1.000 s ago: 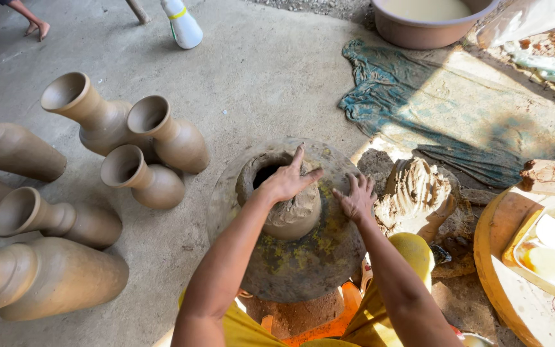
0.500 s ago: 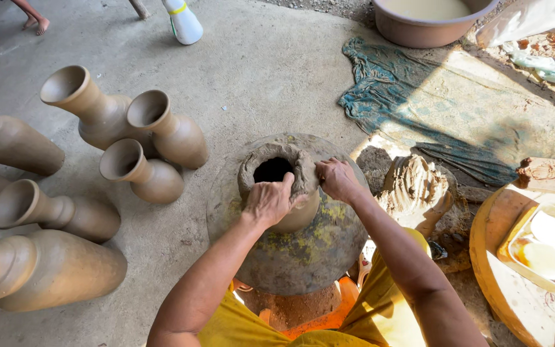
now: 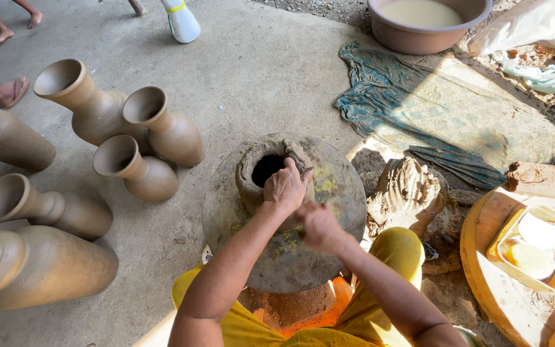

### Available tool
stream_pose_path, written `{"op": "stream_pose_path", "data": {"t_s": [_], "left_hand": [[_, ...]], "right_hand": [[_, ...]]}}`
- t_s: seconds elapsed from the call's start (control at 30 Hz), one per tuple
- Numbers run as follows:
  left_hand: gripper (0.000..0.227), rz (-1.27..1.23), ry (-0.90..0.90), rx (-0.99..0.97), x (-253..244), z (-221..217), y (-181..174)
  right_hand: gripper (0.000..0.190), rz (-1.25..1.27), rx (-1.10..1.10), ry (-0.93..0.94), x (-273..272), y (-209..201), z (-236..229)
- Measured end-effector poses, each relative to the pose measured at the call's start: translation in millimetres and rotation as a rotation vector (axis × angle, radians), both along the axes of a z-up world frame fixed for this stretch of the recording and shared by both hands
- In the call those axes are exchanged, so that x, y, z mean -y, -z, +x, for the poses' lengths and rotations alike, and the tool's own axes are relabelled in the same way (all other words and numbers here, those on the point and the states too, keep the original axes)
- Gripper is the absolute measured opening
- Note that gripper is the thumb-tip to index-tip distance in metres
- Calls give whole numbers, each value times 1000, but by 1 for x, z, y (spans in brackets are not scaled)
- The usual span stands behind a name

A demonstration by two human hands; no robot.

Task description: The person adds a large coil of clay to a rotating base on a manual wheel and shapes the walls by hand to form a vase. They use a wet sponge and a wooden scraper to smooth the surface and refine the rim of the vessel.

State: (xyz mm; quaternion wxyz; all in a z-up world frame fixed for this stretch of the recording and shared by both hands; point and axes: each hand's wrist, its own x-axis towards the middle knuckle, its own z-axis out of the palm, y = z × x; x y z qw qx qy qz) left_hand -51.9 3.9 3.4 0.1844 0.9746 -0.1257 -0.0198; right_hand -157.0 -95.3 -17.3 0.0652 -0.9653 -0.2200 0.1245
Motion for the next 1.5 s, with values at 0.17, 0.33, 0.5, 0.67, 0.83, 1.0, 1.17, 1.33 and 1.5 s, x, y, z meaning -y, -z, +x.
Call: {"op": "stream_pose_path", "data": {"t_s": [0.17, 0.33, 0.5, 0.67, 0.83, 1.0, 1.17, 1.33, 1.5], "left_hand": [[81, 288, 318, -62, -38, 12, -13], [75, 18, 750, 661, -106, 22, -5], [59, 153, 678, 533, -103, 9, 16], [46, 94, 525, 563, -82, -8, 11], [45, 194, 344, 337, -59, -21, 4], [44, 135, 176, 436, -38, -28, 5], [43, 112, 75, 278, -21, -28, 4], [60, 205, 207, 89, -26, -7, -8], [63, -157, 727, 601, -102, 15, -2]], "right_hand": [[58, 606, -450, -406, -2, -18, -37], [26, 1087, -283, 352, 68, -11, 4], [34, 546, 187, 503, 66, 4, 83], [38, 284, 256, 325, 62, 23, 131], [5, 275, 211, 367, 53, 44, 104], [11, 366, 183, 417, 32, 52, 61], [72, 472, 335, 310, 9, 49, 18], [24, 617, -437, -153, -14, 46, -21], [34, 1214, -786, 537, 56, 66, 6]]}}
